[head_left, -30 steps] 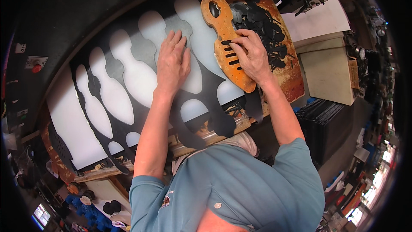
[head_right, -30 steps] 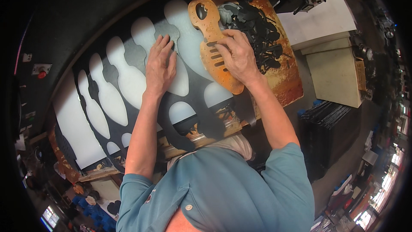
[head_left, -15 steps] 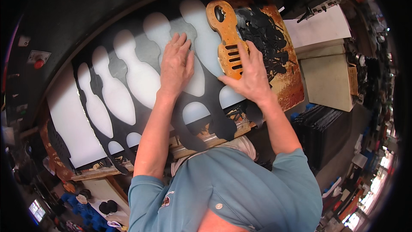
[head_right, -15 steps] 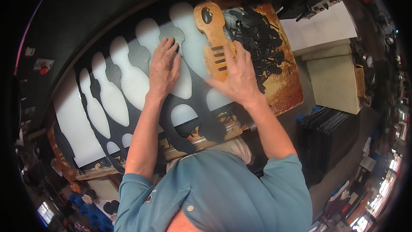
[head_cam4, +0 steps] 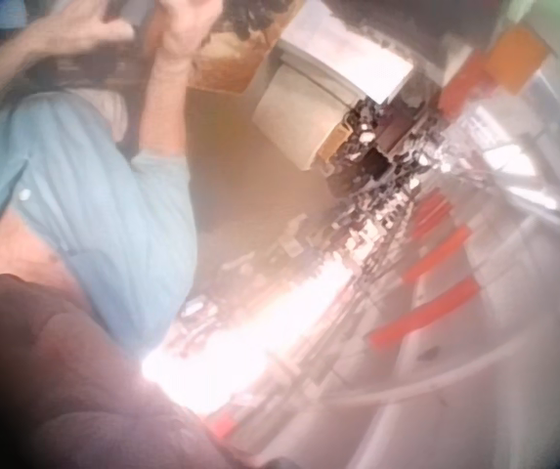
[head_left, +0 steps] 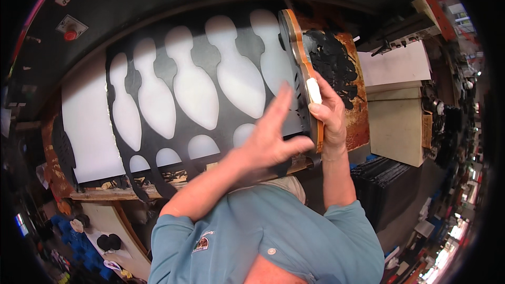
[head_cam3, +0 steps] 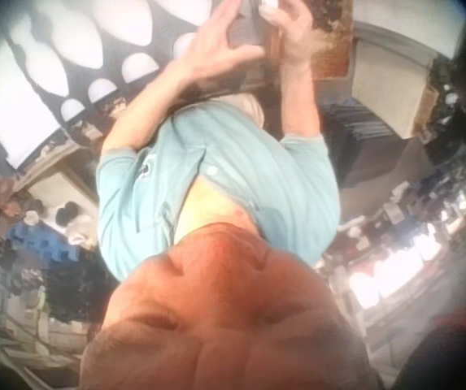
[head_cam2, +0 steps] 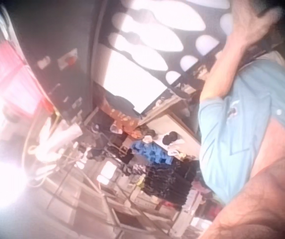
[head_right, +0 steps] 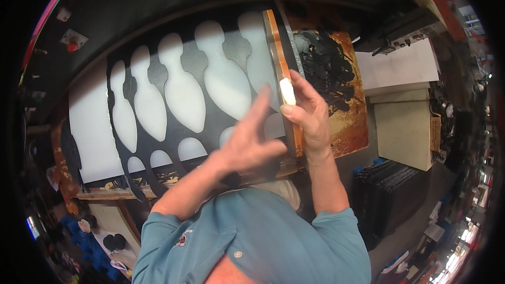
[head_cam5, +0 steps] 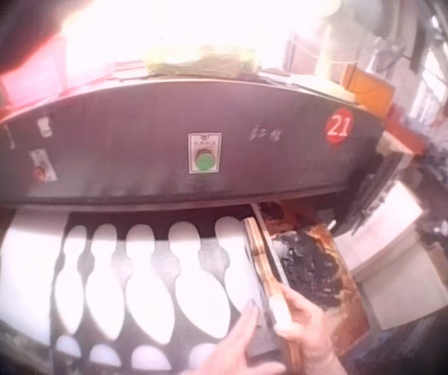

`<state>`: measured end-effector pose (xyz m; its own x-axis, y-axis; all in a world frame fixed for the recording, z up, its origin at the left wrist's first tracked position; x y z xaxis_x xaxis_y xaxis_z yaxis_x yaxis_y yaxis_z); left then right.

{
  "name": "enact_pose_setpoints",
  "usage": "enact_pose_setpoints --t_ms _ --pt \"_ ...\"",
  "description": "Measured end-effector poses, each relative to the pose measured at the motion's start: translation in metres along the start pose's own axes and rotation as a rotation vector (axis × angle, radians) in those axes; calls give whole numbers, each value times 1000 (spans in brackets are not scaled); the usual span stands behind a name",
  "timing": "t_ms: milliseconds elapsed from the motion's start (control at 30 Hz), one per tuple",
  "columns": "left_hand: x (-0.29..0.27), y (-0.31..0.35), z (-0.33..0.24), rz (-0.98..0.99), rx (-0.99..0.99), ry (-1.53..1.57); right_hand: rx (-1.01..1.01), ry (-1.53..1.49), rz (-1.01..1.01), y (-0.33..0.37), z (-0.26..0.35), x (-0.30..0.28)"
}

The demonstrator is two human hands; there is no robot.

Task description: The person repeatedly rubs black and white shoe-shaped cutouts against a flat surface using a wooden tool, then handles a large black sheet of material. The person places and removes the cutouts multiple times and stacks the black sheet at the end.

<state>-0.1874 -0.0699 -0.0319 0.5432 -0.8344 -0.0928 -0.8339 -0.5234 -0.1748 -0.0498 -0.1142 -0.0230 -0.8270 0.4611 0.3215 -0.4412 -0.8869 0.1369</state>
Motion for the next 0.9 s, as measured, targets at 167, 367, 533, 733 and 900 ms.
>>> enact_pose_setpoints --t_ms 167,367,533,733,900 --pt "0 29 -13 -100 -20 -32 102 -182 1 13 -30 27" --pt "-59 72 14 -462 -290 95 197 -243 79 12 -50 43" --pt "-166 139 33 -883 -252 210 91 20 74 8 -34 30" --pt "-196 185 43 -891 -326 324 -312 1149 -89 5 -20 16" --pt "-196 171 53 -806 -470 473 -464 1533 -26 4 -41 21"
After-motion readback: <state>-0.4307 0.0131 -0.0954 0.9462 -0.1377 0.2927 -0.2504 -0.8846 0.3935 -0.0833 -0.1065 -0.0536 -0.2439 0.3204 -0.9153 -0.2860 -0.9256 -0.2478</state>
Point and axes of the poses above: each hand's wrist, its own y-axis away from the middle knuckle, its own x-axis out of the palm, z = x × y, the point moved 9 cm from there along -y, towards the middle knuckle, and after that the axes turned 5 degrees about y, right-handed, at the moved point
